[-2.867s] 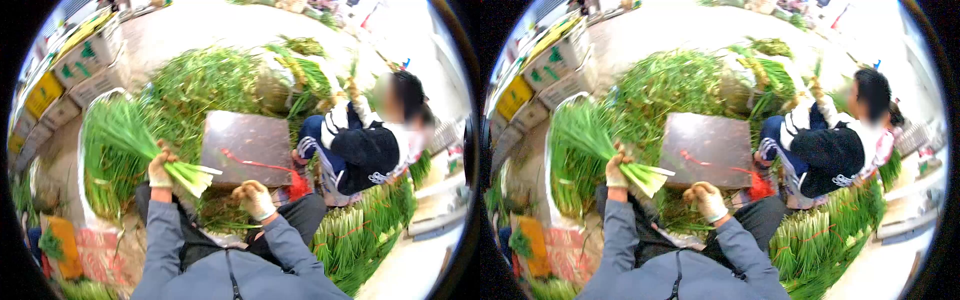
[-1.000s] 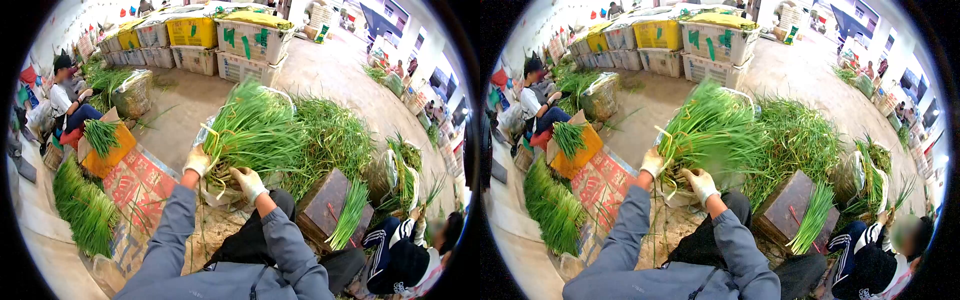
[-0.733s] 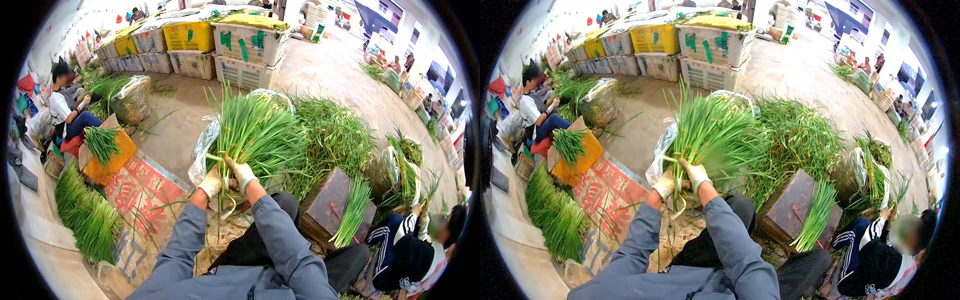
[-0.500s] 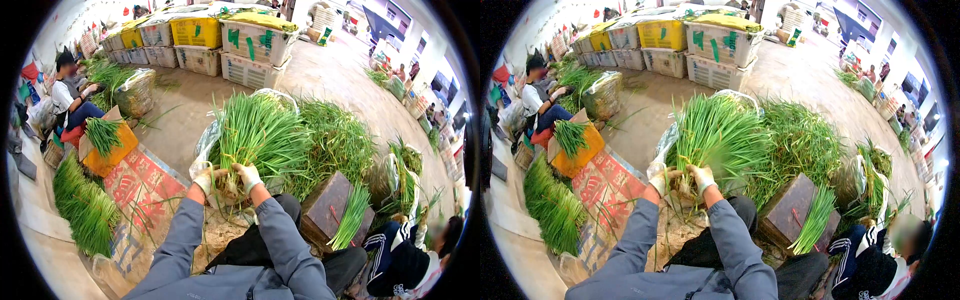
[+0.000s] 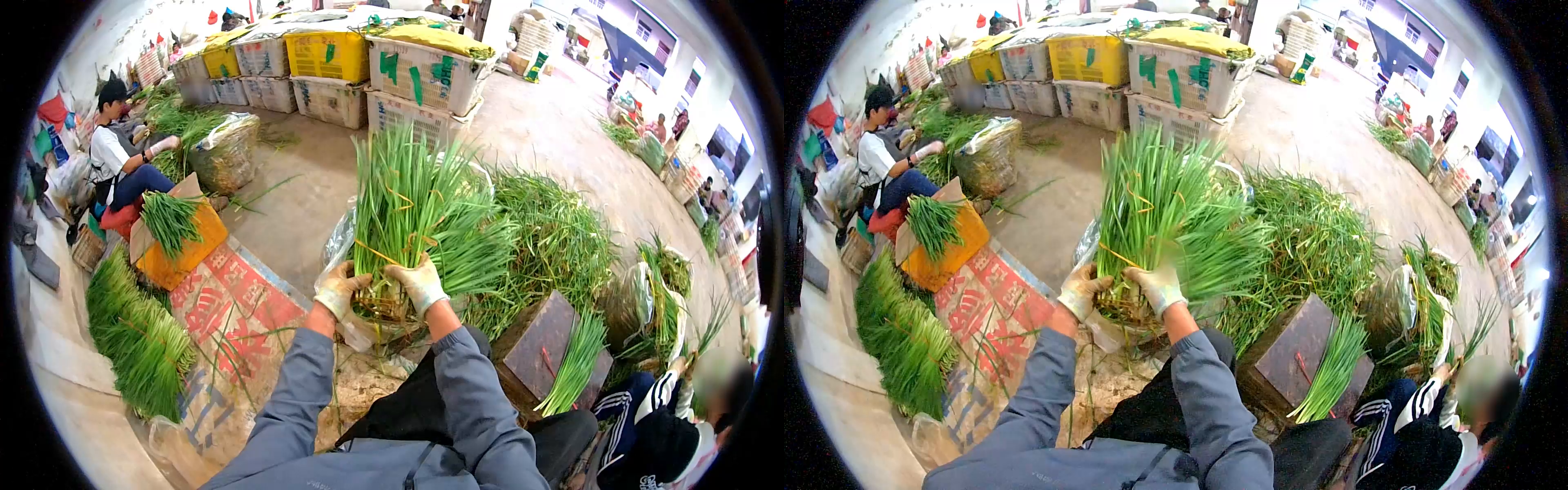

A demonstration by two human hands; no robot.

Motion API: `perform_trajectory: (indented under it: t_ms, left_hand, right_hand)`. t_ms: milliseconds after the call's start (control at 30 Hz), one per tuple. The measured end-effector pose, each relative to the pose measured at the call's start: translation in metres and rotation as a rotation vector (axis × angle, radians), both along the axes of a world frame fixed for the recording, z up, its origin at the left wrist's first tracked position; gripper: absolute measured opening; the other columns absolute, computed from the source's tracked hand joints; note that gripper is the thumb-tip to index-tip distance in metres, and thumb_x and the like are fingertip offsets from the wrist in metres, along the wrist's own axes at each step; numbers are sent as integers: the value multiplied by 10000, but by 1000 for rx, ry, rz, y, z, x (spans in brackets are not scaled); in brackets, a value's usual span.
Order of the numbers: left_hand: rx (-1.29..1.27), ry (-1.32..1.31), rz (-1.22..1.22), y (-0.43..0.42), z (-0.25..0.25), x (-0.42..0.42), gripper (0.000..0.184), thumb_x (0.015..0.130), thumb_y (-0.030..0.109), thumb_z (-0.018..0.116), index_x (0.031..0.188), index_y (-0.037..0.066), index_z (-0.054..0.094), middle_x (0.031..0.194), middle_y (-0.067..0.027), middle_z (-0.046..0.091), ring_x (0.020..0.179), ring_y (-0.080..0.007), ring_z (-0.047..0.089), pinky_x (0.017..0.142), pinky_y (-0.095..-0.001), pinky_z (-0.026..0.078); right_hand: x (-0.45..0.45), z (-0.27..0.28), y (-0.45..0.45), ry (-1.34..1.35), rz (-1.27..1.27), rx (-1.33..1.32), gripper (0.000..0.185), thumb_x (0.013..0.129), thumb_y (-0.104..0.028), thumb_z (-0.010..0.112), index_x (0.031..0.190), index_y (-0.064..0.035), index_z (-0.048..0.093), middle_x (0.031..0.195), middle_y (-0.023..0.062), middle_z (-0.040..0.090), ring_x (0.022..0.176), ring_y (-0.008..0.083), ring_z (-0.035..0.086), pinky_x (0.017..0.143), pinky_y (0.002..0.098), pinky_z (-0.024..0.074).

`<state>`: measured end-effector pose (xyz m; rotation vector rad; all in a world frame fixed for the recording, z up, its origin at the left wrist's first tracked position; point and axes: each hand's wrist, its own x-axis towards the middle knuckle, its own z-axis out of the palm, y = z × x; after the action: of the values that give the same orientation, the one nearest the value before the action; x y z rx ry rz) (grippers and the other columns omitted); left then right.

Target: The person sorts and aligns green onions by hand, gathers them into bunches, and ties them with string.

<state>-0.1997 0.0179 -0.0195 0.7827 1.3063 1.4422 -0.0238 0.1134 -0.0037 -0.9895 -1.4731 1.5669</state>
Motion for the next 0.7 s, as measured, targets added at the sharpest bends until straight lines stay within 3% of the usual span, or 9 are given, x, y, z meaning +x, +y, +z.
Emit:
perform_trajectory:
  t_ms: [133, 167, 233, 267, 367, 500, 567, 633, 700]
  left_hand:
    - [-210, 283, -44, 19, -47, -4, 756, 830, 338, 806, 1399, -38, 478, 1288, -180, 623, 1153, -243, 592, 986, -368, 477]
    - [-145, -130, -124, 11, -16, 10, 882, 766, 430, 850, 1420, -16, 462, 1329, -166, 602, 1206, -256, 560, 1027, -381, 446]
    - [-167, 13, -185, 14, -29, 17, 948, 661, 499, 905, 1391, 46, 505, 1285, -120, 623, 1217, -249, 536, 1008, -397, 458]
    - [-96, -98, -202, 12, -24, 25, 711, 749, 399, 875, 1314, 72, 595, 1202, -54, 668, 1054, -180, 616, 870, -335, 524]
    - [-101, 57, -134, 23, -37, 22, 610, 754, 306, 876, 1254, 50, 637, 1074, -41, 710, 930, -179, 646, 833, -374, 530]
    - [-83, 316, -12, 33, -68, 16, 524, 782, 200, 814, 1241, 31, 624, 1055, -101, 715, 938, -242, 664, 825, -397, 532]
    - [-447, 603, 170, 32, -58, 14, 484, 790, 209, 747, 1226, 52, 607, 1067, -206, 691, 1035, -349, 659, 884, -397, 521]
    - [-355, 663, 250, 49, -108, 4, 452, 795, 192, 697, 1215, 58, 595, 1108, -257, 661, 1091, -414, 629, 928, -414, 502]
    - [-389, 641, 291, 47, -103, 7, 457, 809, 185, 687, 1233, 62, 568, 1138, -250, 654, 1102, -421, 619, 959, -419, 483]
  right_hand:
    - [13, -17, -1, -155, 59, -186, 454, 756, -205, 821, 1107, 32, 658, 995, 107, 716, 867, 212, 670, 803, 325, 532]
    - [13, -22, 1, -208, 62, -195, 442, 761, -193, 811, 1108, 36, 659, 986, 103, 717, 850, 203, 673, 782, 326, 537]
    - [15, -34, 4, -76, 109, -406, 306, 839, -155, 736, 1090, 3, 660, 961, 90, 707, 770, 195, 676, 695, 316, 548]
    - [16, -37, 5, -3, 164, -390, 289, 848, -149, 722, 1086, 3, 664, 956, 91, 705, 770, 195, 677, 693, 317, 547]
    - [22, -22, 6, 54, 193, -445, 280, 838, -147, 726, 1066, 9, 678, 936, 84, 698, 763, 196, 670, 691, 325, 542]
    - [20, -8, 13, -314, 254, -95, 398, 773, -198, 785, 1064, 47, 671, 908, 87, 708, 714, 190, 641, 669, 341, 515]
    - [23, 6, 19, -732, 199, -108, 429, 754, -227, 794, 1052, 57, 674, 880, 97, 715, 727, 181, 643, 687, 323, 512]
    - [33, -22, 43, -660, 200, -18, 446, 723, -248, 809, 1025, 52, 675, 832, 89, 700, 700, 195, 644, 676, 317, 523]
    - [43, 39, 18, -629, 151, -55, 437, 731, -229, 802, 1049, 38, 664, 853, 91, 698, 726, 209, 648, 694, 315, 527]
